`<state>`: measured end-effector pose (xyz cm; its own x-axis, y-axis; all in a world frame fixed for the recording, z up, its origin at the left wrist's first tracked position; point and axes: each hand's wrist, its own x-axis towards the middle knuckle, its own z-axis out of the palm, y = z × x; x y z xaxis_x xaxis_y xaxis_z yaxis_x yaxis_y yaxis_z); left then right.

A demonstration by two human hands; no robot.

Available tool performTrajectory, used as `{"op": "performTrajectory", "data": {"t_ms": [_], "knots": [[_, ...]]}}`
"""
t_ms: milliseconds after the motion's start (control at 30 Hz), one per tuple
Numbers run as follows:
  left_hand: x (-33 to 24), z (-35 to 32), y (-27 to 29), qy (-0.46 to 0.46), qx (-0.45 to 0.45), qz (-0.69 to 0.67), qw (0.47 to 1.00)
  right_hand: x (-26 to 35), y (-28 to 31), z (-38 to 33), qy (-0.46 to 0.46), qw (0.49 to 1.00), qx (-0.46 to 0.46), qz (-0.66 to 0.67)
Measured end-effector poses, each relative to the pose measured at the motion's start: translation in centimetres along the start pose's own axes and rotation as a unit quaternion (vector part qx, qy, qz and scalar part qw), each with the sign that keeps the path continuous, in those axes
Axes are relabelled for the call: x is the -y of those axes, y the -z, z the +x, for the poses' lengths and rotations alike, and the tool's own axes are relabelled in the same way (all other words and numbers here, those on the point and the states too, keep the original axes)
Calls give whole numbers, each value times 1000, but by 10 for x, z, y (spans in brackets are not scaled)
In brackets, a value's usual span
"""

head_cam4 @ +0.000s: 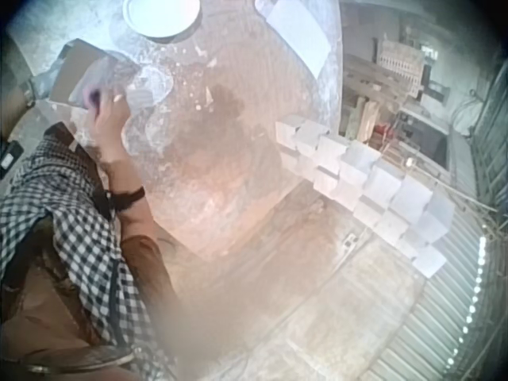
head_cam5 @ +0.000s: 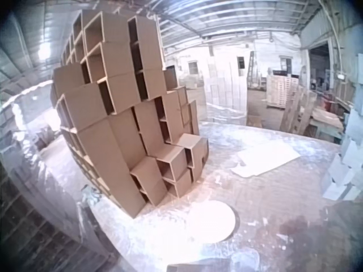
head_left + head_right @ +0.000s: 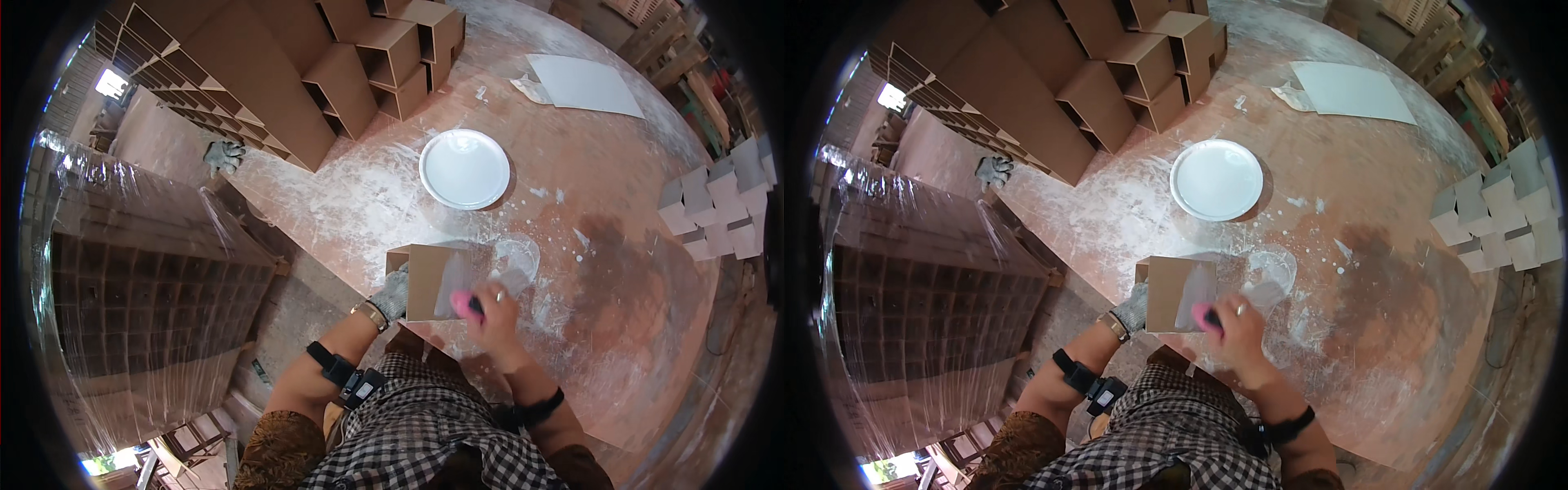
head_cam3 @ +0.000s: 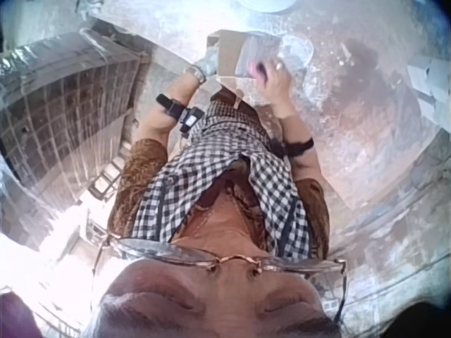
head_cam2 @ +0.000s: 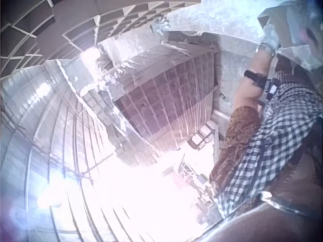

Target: Polishing a small wooden box with a sponge and then removing plastic wrap from a large stack of boxes on a pallet.

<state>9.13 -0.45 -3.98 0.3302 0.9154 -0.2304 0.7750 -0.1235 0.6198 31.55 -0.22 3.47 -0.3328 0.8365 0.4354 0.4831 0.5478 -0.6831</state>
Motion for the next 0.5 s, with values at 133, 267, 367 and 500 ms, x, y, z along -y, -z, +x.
{"op": "performTrajectory", "data": {"t_ms": [133,267,367,500], "knots": [[-23,0,17,32,26,36,998,-2,9,-3,48,997,50,-18],[-47,5,40,15,86,86,993,-32,-15,64,-23,995,-52,-81],[-45,3,37,17,65,66,996,-32,-15,69,11,997,-48,-65],[-27,-3,25,20,60,79,995,2,3,11,128,990,40,-32]]}}
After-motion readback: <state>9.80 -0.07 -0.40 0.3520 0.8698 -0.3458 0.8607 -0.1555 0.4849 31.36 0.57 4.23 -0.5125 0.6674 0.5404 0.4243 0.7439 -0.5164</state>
